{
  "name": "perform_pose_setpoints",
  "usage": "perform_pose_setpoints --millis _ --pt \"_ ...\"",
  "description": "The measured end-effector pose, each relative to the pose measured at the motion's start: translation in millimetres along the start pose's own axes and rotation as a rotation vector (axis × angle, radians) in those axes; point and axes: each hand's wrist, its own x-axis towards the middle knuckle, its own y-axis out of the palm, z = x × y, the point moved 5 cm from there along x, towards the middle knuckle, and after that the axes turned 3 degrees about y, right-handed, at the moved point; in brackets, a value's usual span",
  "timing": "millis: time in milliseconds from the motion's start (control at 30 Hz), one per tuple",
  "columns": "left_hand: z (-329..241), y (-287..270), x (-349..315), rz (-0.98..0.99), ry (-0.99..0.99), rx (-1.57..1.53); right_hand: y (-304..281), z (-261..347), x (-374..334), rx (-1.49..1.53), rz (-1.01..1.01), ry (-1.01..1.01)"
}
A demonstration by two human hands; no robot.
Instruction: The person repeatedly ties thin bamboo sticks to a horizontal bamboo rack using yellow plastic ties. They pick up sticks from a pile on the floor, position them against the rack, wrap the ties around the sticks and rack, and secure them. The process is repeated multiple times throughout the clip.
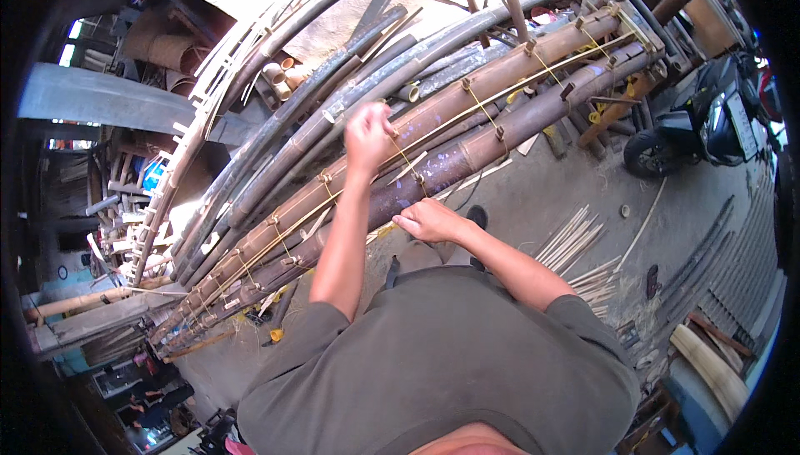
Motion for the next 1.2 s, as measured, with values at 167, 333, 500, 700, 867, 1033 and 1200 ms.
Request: perform_pose_setpoints --millis 167,333,500,700,867,1033,1200 --pt "86 -16 63 -0.065 0.168 0.535 5 7 -10 -0.352 -0.163 -0.160" --pt "66 -30 48 0.270 0.007 0.591 53 23 -6 -0.468 -0.279 -0.139" --pt "30 -141 -50 -0.030 0.135 0.781 153 25 3 0.925 -0.021 0.313" --pt "81 -161 -135 0.277 -0.079 0.698 129 85 61 1.658 -0.986 -0.014" --pt "105 -161 -133 0.043 0.359 0.611 70 175 173 0.317 -0.338 -0.239" --pt "76 -165 -129 0.136 0.055 0.599 60 84 206 -0.185 -0.260 0.129" --pt "87 -175 -133 0.102 -0.073 0.604 50 190 81 0.482 0.075 -0.404"
